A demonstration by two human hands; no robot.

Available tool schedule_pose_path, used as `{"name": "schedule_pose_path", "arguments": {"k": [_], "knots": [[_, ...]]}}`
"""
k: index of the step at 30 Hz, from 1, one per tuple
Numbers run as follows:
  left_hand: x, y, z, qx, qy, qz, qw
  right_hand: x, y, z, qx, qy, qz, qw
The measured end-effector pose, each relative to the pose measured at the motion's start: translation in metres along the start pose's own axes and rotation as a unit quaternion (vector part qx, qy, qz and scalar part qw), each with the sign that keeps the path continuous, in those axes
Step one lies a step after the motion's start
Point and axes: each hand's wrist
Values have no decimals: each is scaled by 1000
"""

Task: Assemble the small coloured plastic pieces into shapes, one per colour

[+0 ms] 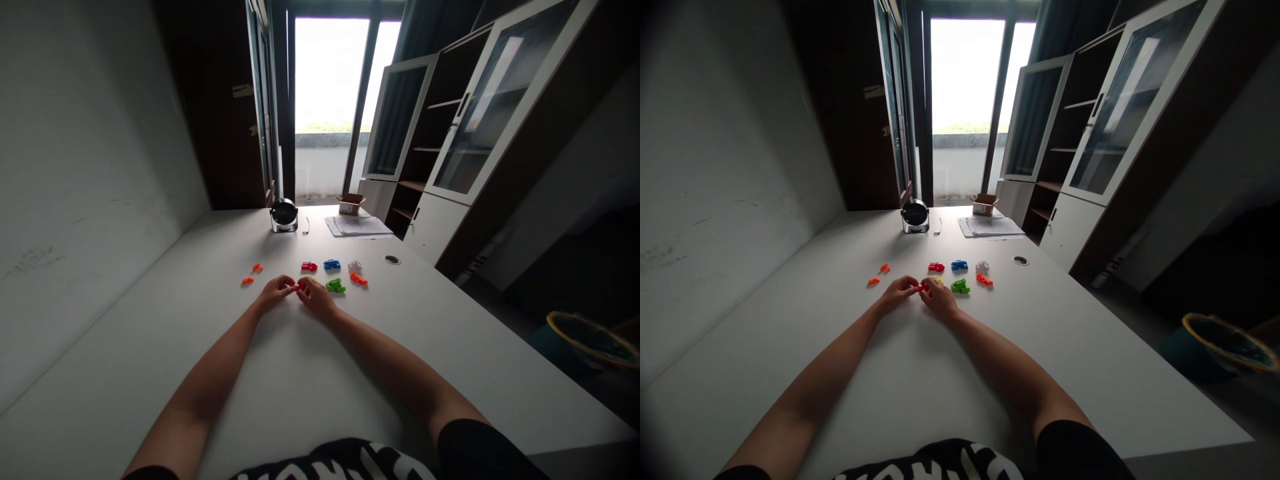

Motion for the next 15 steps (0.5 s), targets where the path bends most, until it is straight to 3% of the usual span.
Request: {"name": "schedule_pose_path", "arguments": {"k": [15], "knots": [[2, -1, 3, 10, 4, -34, 999, -2, -2, -1, -16, 12, 8, 1000]]}}
Point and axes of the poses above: each hand's wrist, its own z-axis towards the middle knuckle, its own y-axis out of the back of the hand, x = y × z, and after that the axes turned 12 degrees about z, right-handed
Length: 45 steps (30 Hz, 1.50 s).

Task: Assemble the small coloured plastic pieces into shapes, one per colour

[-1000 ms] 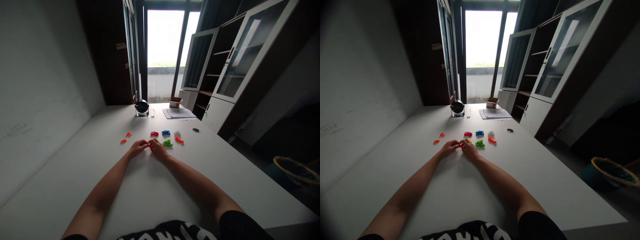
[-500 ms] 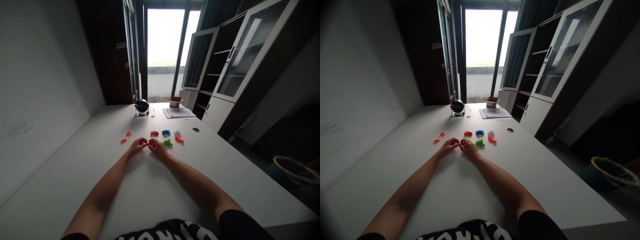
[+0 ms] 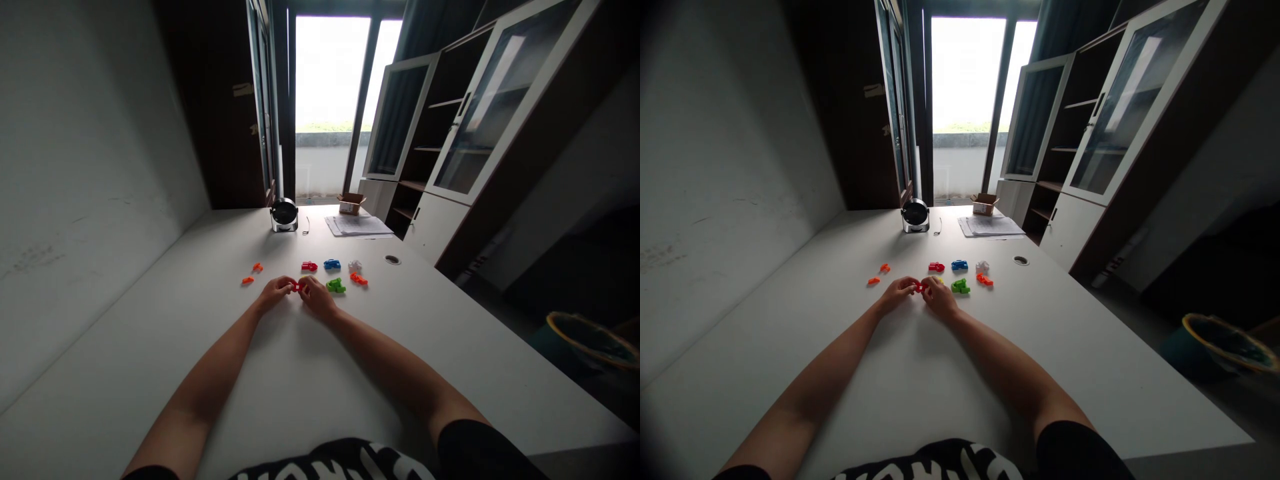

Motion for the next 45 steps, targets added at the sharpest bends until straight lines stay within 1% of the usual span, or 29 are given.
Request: {"name": "schedule_pose_path", "arguments": {"k": [5, 15, 23, 37, 45], "knots": [[-1, 0, -2, 17, -13, -21, 1000, 2, 2, 0, 4, 3, -3, 1000], [-3, 0, -3, 12, -17, -10, 1000, 8, 6, 0, 15, -8, 13, 1000], [-4, -1, -2, 4, -23, -6, 1000, 4, 3, 0, 11, -17, 17, 1000], [-4, 0, -5, -11, 7, 37, 999, 5, 4, 0, 24, -4, 3, 1000], [-5, 1, -5, -16, 10, 31, 999, 4, 2, 1, 24, -14, 5, 1000]]}}
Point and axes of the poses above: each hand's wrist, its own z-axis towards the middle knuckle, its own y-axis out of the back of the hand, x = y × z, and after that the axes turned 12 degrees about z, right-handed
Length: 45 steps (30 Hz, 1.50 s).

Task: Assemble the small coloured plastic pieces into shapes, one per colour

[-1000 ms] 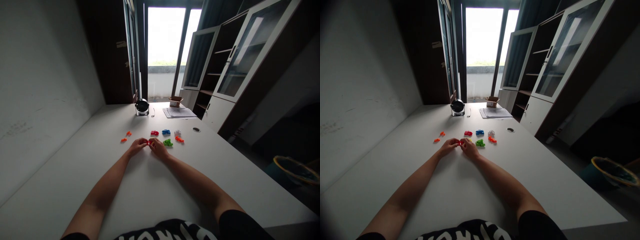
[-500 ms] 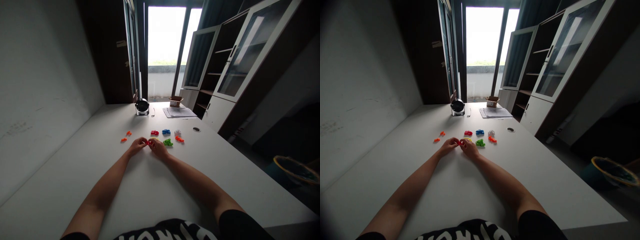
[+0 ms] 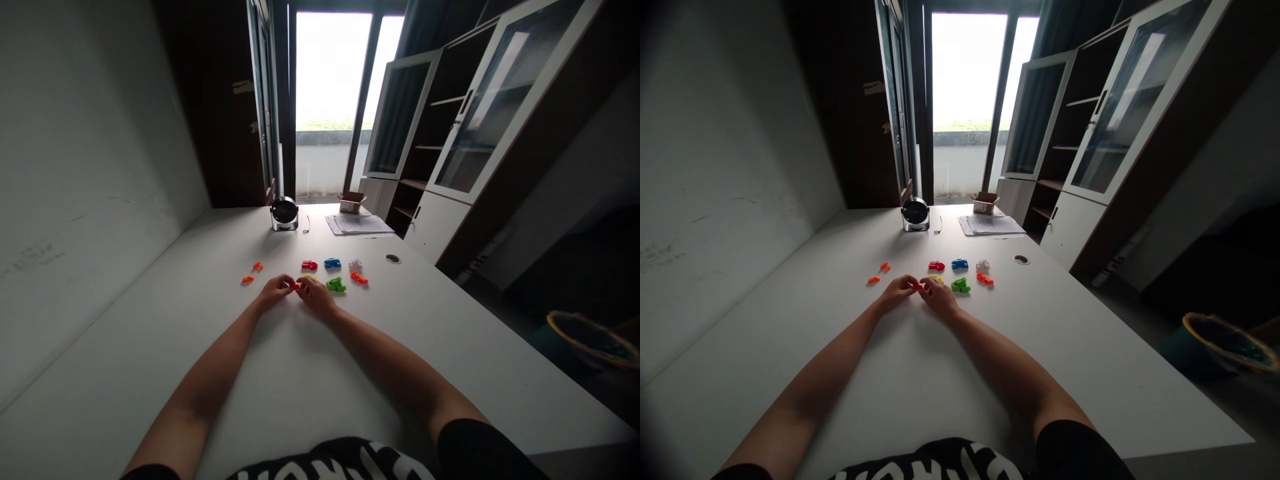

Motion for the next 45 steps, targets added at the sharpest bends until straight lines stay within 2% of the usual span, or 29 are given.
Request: {"name": "schedule_pose_path", "arguments": {"k": [11, 23, 27, 30, 33, 37, 41, 45], "knots": [[5, -2, 2, -7, -2, -18, 1000, -4, -3, 0, 2, 7, -9, 1000], [-5, 0, 0, -8, 4, -19, 1000, -4, -3, -1, 12, 17, -12, 1000], [-2, 0, 1, -12, 5, -15, 1000, 1, -1, -2, -2, 19, -2, 1000], [4, -1, 3, -11, -3, -27, 1000, 3, 3, 2, -36, 31, -2, 999], [10, -3, 6, -15, -5, -34, 999, 0, 10, 13, -71, 40, -17, 997], [16, -5, 8, -21, 0, -27, 999, -10, 25, 39, -68, 4, -71, 995], [21, -6, 10, -19, 0, -12, 1000, -19, 38, 68, -26, -42, -185, 982], [25, -6, 11, -18, 4, -1, 1000, -25, 39, 91, 65, -73, -266, 959]]}}
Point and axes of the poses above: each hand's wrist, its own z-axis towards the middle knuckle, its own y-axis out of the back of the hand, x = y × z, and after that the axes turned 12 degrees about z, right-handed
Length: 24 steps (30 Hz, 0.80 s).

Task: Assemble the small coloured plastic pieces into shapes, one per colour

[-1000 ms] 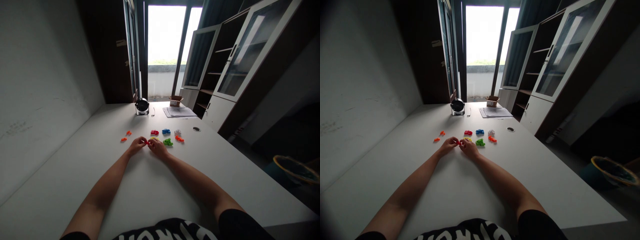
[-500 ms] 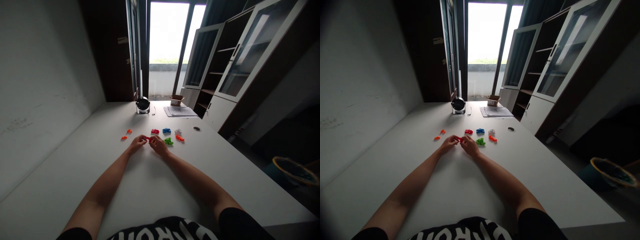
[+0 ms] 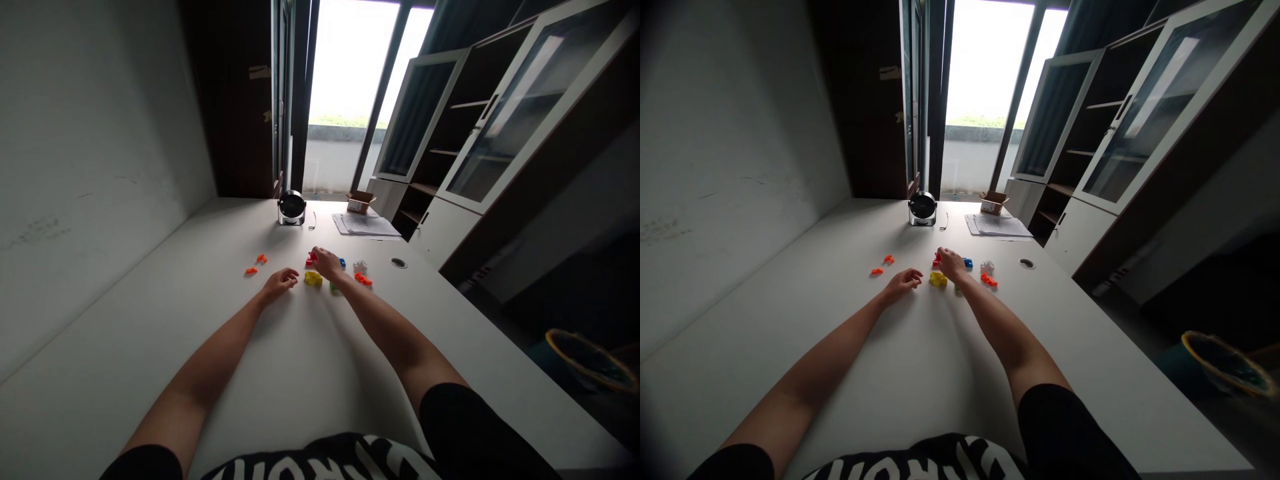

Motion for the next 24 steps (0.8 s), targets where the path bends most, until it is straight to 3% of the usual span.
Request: {"name": "schedule_pose_path", "arguments": {"k": [9, 20, 24], "knots": [[2, -3, -1, -6, 13, 14, 1000, 1, -13, 21, 39, 29, -105, 993], [-4, -2, -3, -12, 9, 58, 998, -8, -15, 23, 27, 16, -81, 996], [-8, 2, -3, -90, 28, 168, 981, -7, -11, 17, 6, 16, -43, 999]]}}
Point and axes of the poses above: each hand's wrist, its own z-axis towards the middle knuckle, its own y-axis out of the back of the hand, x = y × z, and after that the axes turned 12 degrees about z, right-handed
